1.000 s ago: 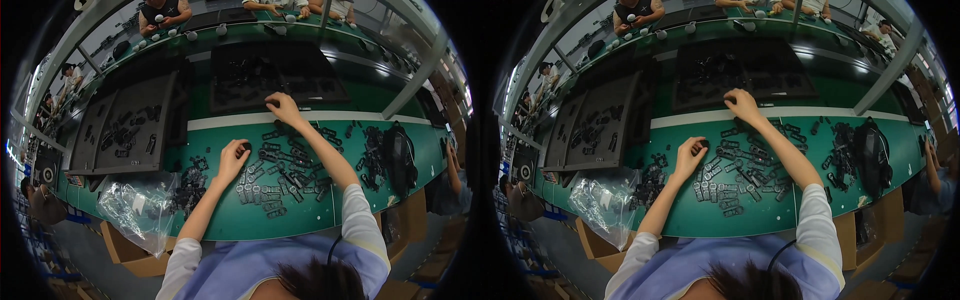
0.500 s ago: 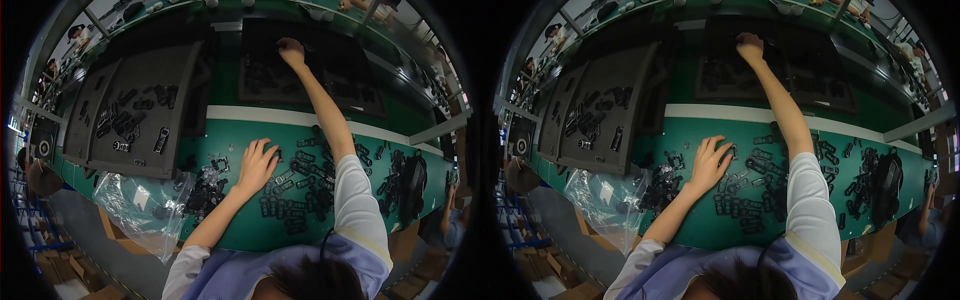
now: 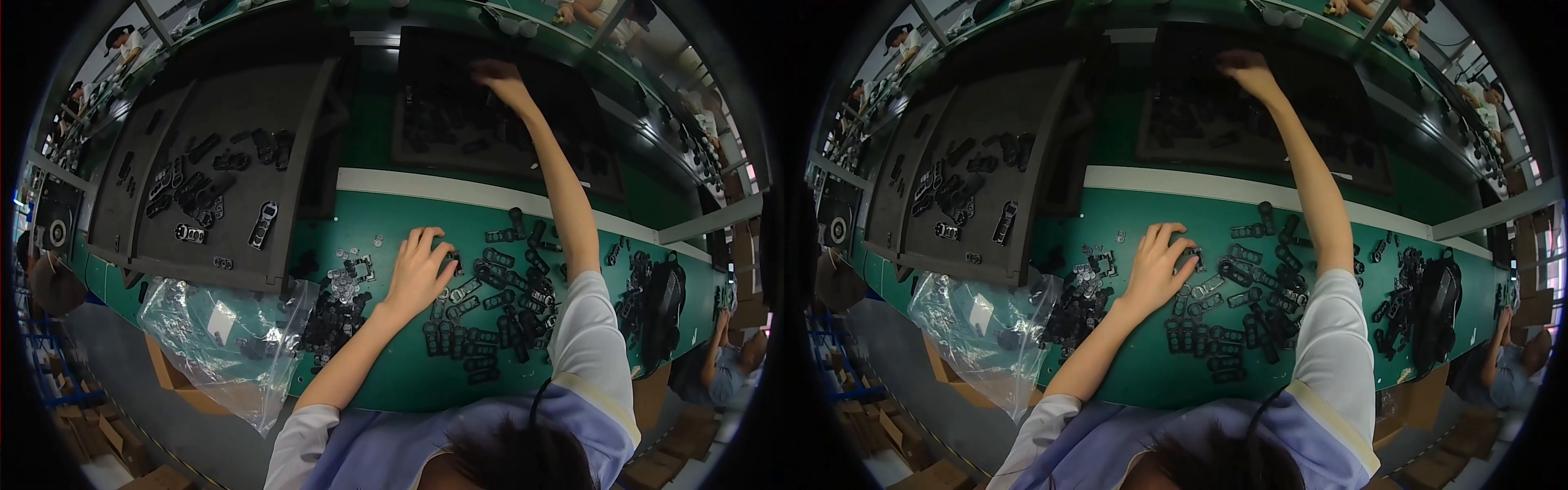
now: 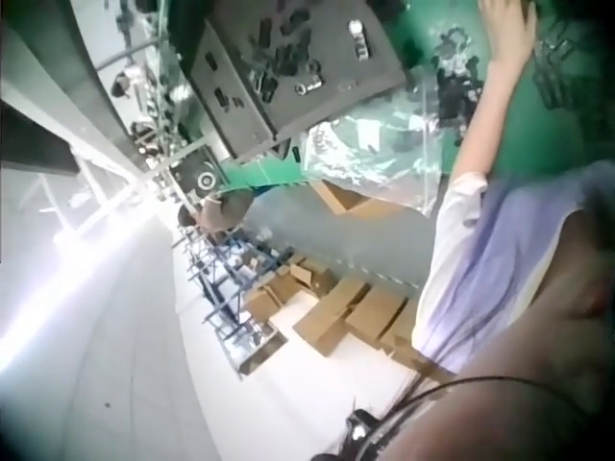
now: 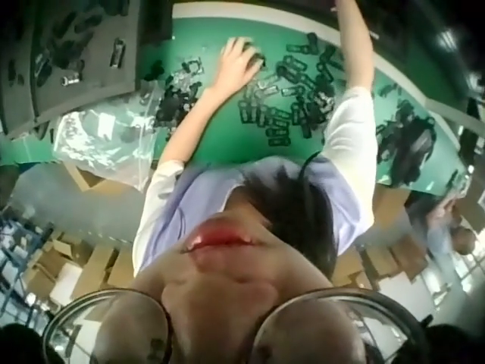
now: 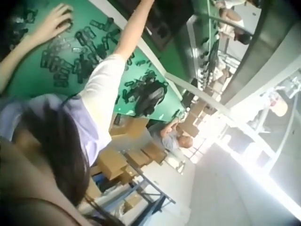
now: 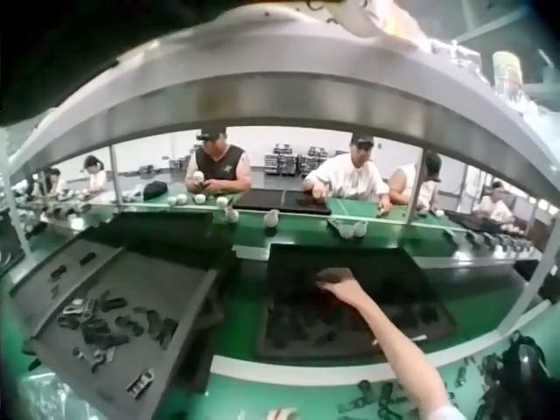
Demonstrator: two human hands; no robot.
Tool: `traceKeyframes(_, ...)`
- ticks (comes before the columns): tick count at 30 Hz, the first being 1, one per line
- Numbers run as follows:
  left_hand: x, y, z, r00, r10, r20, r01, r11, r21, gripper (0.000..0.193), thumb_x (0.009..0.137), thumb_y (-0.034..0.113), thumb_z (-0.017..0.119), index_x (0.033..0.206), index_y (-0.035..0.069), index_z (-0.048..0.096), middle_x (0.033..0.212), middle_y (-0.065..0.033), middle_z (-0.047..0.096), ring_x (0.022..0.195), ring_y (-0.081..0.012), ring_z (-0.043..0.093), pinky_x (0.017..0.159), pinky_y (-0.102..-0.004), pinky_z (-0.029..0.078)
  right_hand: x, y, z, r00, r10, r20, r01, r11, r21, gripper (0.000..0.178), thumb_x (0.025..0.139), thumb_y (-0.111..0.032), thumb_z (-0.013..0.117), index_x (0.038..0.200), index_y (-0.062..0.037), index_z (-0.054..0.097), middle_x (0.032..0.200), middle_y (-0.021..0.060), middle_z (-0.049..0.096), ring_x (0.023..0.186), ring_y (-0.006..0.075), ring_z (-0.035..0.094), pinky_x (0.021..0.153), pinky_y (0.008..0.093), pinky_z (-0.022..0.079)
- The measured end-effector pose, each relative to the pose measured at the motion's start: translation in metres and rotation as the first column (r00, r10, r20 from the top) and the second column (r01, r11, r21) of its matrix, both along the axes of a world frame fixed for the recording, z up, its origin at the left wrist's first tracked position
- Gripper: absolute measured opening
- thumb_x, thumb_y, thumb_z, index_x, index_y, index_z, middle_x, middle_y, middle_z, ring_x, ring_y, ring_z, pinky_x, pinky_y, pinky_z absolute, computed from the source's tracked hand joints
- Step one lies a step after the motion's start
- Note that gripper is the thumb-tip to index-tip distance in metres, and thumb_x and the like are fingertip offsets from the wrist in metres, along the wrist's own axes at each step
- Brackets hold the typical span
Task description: The person assembles small plastic components and metal clips by hand at a production workbench.
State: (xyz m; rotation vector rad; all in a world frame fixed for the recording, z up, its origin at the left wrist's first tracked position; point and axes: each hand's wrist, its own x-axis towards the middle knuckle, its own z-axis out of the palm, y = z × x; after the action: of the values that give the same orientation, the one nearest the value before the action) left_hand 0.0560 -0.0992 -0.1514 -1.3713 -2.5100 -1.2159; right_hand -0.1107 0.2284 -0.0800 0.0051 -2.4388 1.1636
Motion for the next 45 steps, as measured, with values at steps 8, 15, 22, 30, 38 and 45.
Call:
traceKeyframes(8, 0.009, 0.009, 0.004, 0.998, 0.063, 0.024, -0.065, 0.996, 0.068, 0.030, 0.079, 0.015, 0.067, 0.107, 0.004, 0.060, 0.119, -0.0169, 0.048, 0.111, -0.0350, 0.045, 0.091, -0.0426, 0.038, 0.106, -0.095, -0.004, 0.854, 0.401, 0.332, -0.429, 0.903, 0.013, 0.018, 0.080, -0.010, 0.070, 0.096, -0.0012, 0.070, 0.080, 0.0072, 0.067, 0.078, 0.0157, 0.065, 0.072, 0.0274, 0.052)
traceKeyframes(15, 0.008, 0.010, 0.003, 0.971, 0.238, 0.024, -0.239, 0.970, 0.040, 0.032, 0.080, 0.012, 0.065, 0.110, 0.004, 0.058, 0.122, -0.0193, 0.046, 0.117, -0.0374, 0.042, 0.096, -0.0461, 0.034, -0.016, 0.049, -0.037, 0.955, -0.260, -0.144, 0.292, 0.910, 0.295, 0.025, 0.076, -0.003, 0.062, 0.099, -0.0054, 0.070, 0.096, 0.0119, 0.069, 0.086, 0.0291, 0.066, 0.077, 0.0366, 0.053)
traceKeyframes(22, 0.009, 0.003, 0.001, 0.974, 0.224, 0.034, -0.224, 0.975, -0.011, 0.032, 0.080, 0.010, 0.063, 0.111, 0.003, 0.056, 0.123, -0.0212, 0.043, 0.121, -0.0405, 0.038, 0.099, -0.0505, 0.030, -0.063, 0.080, -0.064, 0.969, -0.201, -0.142, 0.233, 0.563, 0.793, 0.035, 0.073, -0.006, 0.066, 0.107, -0.0073, 0.068, 0.098, 0.0106, 0.068, 0.089, 0.0310, 0.065, 0.083, 0.0389, 0.053)
traceKeyframes(30, 0.005, 0.004, 0.007, 0.974, 0.220, 0.061, -0.219, 0.975, -0.021, 0.031, 0.080, 0.009, 0.063, 0.110, 0.003, 0.056, 0.124, -0.0208, 0.043, 0.121, -0.0396, 0.038, 0.098, -0.0499, 0.030, -0.071, 0.095, -0.030, 0.974, -0.223, -0.032, 0.219, 0.905, 0.364, 0.032, 0.077, -0.013, 0.070, 0.107, -0.0010, 0.065, 0.096, 0.0135, 0.069, 0.088, 0.0272, 0.067, 0.079, 0.0373, 0.053)
traceKeyframes(38, 0.004, 0.004, 0.004, 0.975, 0.218, 0.037, -0.217, 0.976, -0.022, 0.028, 0.079, 0.010, 0.064, 0.106, 0.005, 0.059, 0.122, -0.0186, 0.045, 0.119, -0.0386, 0.040, 0.098, -0.0475, 0.031, -0.102, -0.018, -0.047, 0.999, 0.023, 0.037, -0.032, 0.958, 0.285, 0.035, 0.079, -0.023, 0.071, 0.104, 0.0008, 0.064, 0.089, 0.0155, 0.069, 0.087, 0.0263, 0.068, 0.078, 0.0366, 0.053)
traceKeyframes(45, 0.000, 0.003, 0.001, 0.979, 0.202, 0.027, -0.201, 0.979, -0.033, 0.028, 0.079, 0.011, 0.065, 0.105, 0.005, 0.060, 0.121, -0.0180, 0.046, 0.118, -0.0380, 0.041, 0.096, -0.0472, 0.032, -0.081, -0.013, -0.048, 0.717, -0.635, -0.286, 0.689, 0.584, 0.430, 0.017, 0.081, -0.018, 0.064, 0.085, -0.0009, 0.063, 0.084, 0.0163, 0.064, 0.086, 0.0317, 0.063, 0.076, 0.0421, 0.053)
